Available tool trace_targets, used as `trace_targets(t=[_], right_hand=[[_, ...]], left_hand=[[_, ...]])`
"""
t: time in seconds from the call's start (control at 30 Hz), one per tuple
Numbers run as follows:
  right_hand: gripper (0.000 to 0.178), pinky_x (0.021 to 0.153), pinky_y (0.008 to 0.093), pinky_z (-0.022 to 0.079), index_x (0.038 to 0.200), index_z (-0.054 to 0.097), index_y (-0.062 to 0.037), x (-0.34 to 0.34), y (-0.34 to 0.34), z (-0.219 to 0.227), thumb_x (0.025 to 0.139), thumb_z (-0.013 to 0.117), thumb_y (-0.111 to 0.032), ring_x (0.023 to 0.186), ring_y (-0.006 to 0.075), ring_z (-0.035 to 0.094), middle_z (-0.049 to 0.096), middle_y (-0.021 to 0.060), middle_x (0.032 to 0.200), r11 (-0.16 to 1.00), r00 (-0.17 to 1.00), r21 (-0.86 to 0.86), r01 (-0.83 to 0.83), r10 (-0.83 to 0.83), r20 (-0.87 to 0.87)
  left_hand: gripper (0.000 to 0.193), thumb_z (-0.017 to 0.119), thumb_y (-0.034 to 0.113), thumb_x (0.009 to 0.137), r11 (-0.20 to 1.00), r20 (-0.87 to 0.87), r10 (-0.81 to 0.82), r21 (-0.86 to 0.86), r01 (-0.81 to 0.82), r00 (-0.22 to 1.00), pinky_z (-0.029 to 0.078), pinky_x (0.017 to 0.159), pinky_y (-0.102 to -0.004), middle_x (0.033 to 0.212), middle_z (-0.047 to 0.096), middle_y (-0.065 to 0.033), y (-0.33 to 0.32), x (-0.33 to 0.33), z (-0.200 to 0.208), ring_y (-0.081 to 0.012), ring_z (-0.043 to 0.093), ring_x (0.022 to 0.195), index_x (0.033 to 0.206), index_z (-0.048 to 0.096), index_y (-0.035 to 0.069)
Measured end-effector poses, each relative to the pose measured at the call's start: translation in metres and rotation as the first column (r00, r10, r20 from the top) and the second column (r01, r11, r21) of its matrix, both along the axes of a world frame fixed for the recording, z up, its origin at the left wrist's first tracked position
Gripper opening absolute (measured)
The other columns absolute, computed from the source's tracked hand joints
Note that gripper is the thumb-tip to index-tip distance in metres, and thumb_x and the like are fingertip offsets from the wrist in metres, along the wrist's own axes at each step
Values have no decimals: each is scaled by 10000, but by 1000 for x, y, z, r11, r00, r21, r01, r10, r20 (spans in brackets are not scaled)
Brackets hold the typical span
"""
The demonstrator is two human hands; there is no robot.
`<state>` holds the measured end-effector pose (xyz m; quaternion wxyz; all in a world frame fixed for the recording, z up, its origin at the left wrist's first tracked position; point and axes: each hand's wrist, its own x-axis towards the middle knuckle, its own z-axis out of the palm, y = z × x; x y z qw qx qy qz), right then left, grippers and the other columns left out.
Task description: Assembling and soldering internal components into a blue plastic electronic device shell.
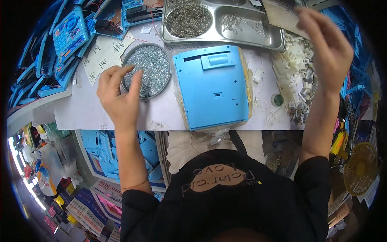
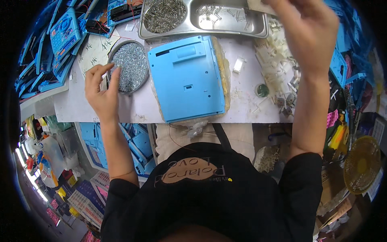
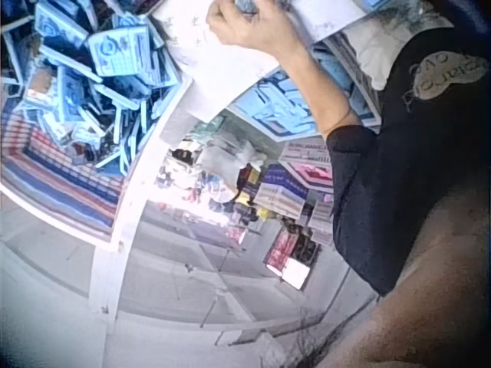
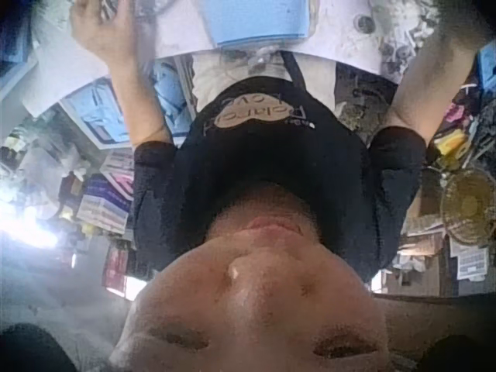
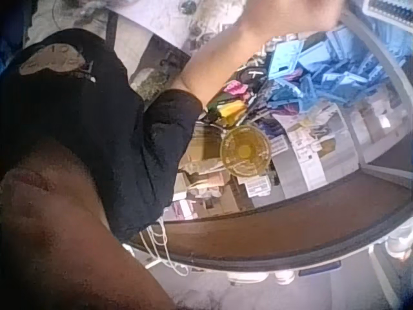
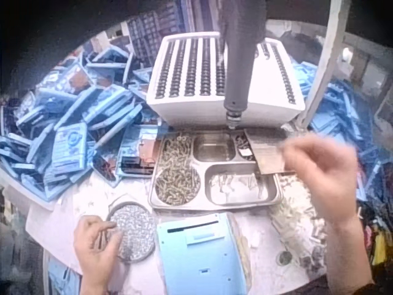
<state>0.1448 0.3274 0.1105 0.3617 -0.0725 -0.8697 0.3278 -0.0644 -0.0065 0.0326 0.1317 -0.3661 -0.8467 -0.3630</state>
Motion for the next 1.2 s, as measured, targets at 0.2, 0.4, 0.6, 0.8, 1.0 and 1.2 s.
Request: trace_targets(t=[0.2,0.4,0.6,0.8,1.0,1.2], right_hand=[[237,843,253,521,1200,686,-5,-35,-4,-12,989,669,-112,940,120,645,699,73,1090,996,969,60,66,-50,-241],[335,866,317,515,1225,626,12,-51,-10,-2,914,691,-94,1012,193,626,654,119,1174,985,894,-99,141,-170,-415],[278,823,360,502,1001,763,-101,2,-68,-46,742,844,-43,912,256,597,689,42,920,893,854,1,-449,429,295],[195,775,367,462,924,773,-83,7,-68,-72,742,840,-107,879,260,558,655,49,892,861,815,-86,-501,502,290],[198,746,359,498,892,730,-101,5,-70,-68,723,827,-63,905,268,566,650,33,893,860,818,2,-510,484,310],[224,725,350,499,901,707,-73,19,-88,-66,710,820,-42,846,274,576,646,53,868,919,891,113,-377,326,316]], left_hand=[[192,840,245,796,945,-103,190,-250,-210,976,402,890,-392,921,640,-23,-28,-3,-18,-215,621,945,888,764,95],[89,761,218,875,957,-36,44,-286,-52,998,374,898,-402,903,674,-2,-28,-11,-26,-199,616,924,904,755,134],[103,680,202,931,958,-6,76,-276,-75,997,380,902,-423,909,676,-43,-30,-17,-26,-247,617,921,940,704,102],[136,623,215,965,948,-92,-3,-318,-27,996,382,899,-450,937,665,-71,-18,-15,-37,-287,611,923,952,663,85],[212,624,200,939,947,-69,-49,-320,24,996,384,810,-452,786,618,-103,-16,-20,-34,-305,598,805,776,593,67],[295,659,172,907,968,-40,-91,-236,79,995,370,709,-426,654,542,-94,-16,-21,-30,-289,551,669,666,529,63]])
